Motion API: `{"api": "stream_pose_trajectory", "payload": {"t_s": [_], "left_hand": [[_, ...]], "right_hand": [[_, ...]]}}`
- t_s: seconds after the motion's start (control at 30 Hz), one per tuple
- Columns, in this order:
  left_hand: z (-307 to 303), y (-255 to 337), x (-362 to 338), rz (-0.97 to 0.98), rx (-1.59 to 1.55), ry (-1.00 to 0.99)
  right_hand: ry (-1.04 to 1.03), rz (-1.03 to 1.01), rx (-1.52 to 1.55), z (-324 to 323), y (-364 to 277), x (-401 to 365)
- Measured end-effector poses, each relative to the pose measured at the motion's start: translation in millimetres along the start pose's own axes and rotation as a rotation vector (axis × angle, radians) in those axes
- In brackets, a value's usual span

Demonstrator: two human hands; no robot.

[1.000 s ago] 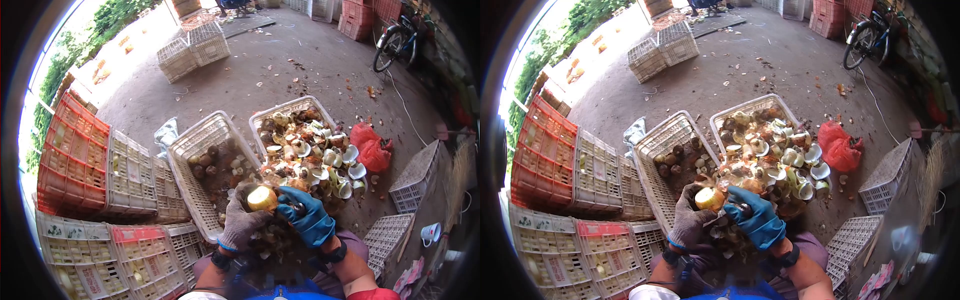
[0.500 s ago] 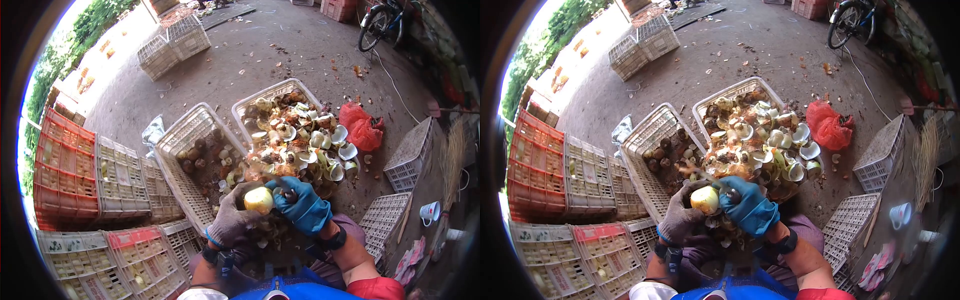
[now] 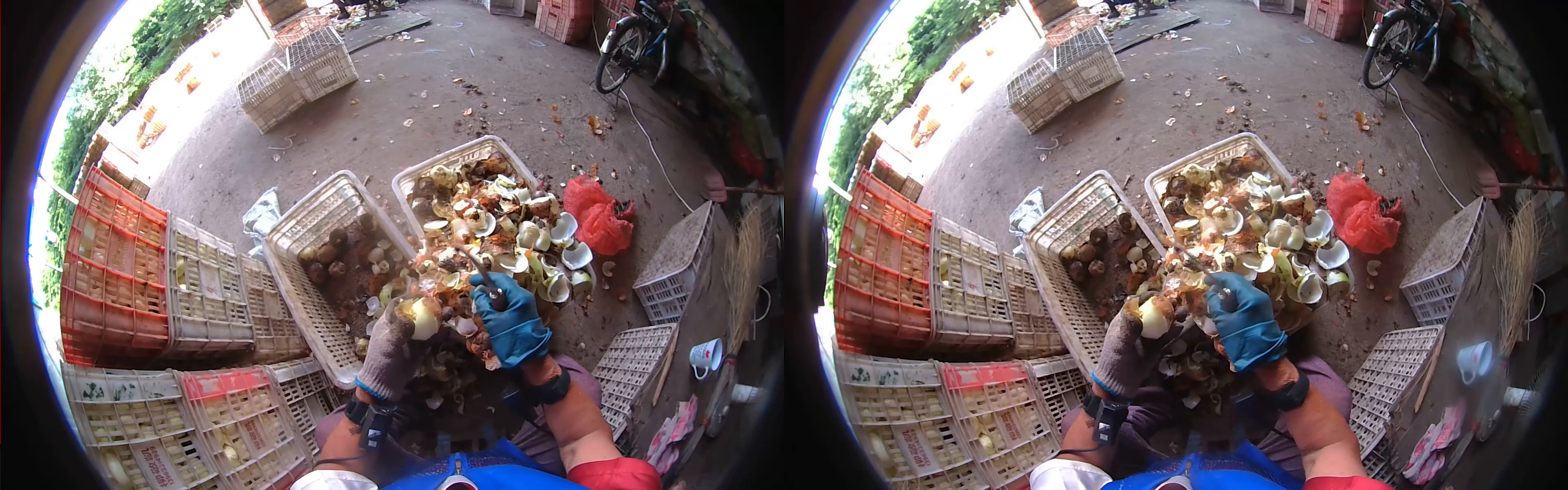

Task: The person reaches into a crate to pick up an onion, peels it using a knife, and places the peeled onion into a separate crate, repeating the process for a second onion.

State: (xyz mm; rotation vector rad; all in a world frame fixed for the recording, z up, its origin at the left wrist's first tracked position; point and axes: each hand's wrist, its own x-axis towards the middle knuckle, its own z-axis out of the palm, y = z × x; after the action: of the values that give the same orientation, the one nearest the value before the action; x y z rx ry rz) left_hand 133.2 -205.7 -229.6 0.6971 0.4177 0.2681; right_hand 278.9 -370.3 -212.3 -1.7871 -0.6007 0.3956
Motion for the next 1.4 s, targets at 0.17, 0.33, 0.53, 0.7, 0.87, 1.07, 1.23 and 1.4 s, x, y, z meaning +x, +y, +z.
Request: {"api": "stream_pose_trajectory", "payload": {"t_s": [0.17, 0.33, 0.53, 0.7, 0.87, 1.07, 1.23, 1.4], "left_hand": [[8, 8, 4, -0.052, 0.129, 0.029], [16, 15, -1, -0.08, 0.449, 0.02], [17, 13, -1, -0.155, 0.364, 0.006], [19, -8, 5, -0.027, 0.328, 0.171], [33, -4, 0, 0.021, 0.595, 0.172], [13, -8, 8, -0.032, 0.253, 0.196], [12, -7, 8, -0.031, 0.124, 0.138], [9, -6, 7, -0.093, -0.102, 0.025]], "right_hand": [[-0.251, 0.11, 0.213, -1, -31, -3], [-0.252, -0.108, 0.032, 4, -22, -7], [-0.16, -0.096, 0.061, 6, -11, -6], [0.003, -0.047, -0.121, 19, -7, -7], [-0.025, 0.132, 0.022, 28, 2, -9], [-0.151, 0.335, 0.214, 17, -29, -7], [-0.012, 0.122, 0.005, 14, -11, -7], [-0.074, -0.039, -0.035, 1, -10, 2]]}}
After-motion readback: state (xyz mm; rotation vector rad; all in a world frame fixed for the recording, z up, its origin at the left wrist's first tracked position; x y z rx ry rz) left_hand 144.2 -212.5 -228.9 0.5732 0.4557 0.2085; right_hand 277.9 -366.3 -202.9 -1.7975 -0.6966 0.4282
